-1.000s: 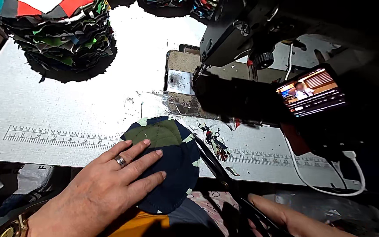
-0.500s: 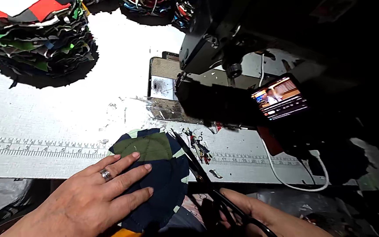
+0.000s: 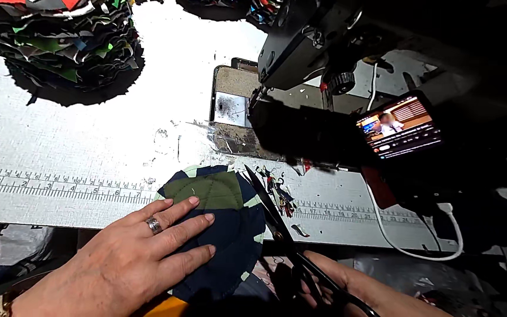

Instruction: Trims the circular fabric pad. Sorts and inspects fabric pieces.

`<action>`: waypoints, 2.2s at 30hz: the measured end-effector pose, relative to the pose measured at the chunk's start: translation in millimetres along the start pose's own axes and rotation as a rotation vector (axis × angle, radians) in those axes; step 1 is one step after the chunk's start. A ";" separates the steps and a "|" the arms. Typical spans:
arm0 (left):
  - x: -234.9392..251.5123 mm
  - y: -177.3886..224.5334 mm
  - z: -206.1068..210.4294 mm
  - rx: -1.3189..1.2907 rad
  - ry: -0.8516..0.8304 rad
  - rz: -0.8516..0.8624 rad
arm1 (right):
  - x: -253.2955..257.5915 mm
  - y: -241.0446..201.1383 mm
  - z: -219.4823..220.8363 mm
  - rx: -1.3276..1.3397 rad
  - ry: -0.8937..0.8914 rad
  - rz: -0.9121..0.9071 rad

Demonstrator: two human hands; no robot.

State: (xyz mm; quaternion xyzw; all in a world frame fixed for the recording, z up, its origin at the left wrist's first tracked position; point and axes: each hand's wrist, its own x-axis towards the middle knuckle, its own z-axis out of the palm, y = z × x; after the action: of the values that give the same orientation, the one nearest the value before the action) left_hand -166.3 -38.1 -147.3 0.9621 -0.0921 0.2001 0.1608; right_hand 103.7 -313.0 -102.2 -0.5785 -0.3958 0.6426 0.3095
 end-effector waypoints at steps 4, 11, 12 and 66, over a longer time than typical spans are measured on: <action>-0.3 -3.1 -2.1 -0.002 0.007 -0.003 | -2.3 -4.9 6.0 0.032 0.085 0.015; 2.5 -10.7 -18.2 0.000 -0.062 -0.025 | -6.3 -8.4 11.2 0.055 0.165 0.028; 3.6 -4.8 -18.2 0.022 -0.072 -0.036 | -8.8 -7.2 8.1 0.045 0.130 0.040; -4.3 -1.6 -9.5 0.028 -0.042 -0.023 | 3.9 -14.1 3.2 -0.061 0.165 0.018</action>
State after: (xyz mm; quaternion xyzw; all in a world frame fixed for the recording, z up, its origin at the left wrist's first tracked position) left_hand -173.3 -32.9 -141.2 0.9692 -0.0816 0.1794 0.1477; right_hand 99.2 -303.1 -91.8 -0.6423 -0.3829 0.5831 0.3176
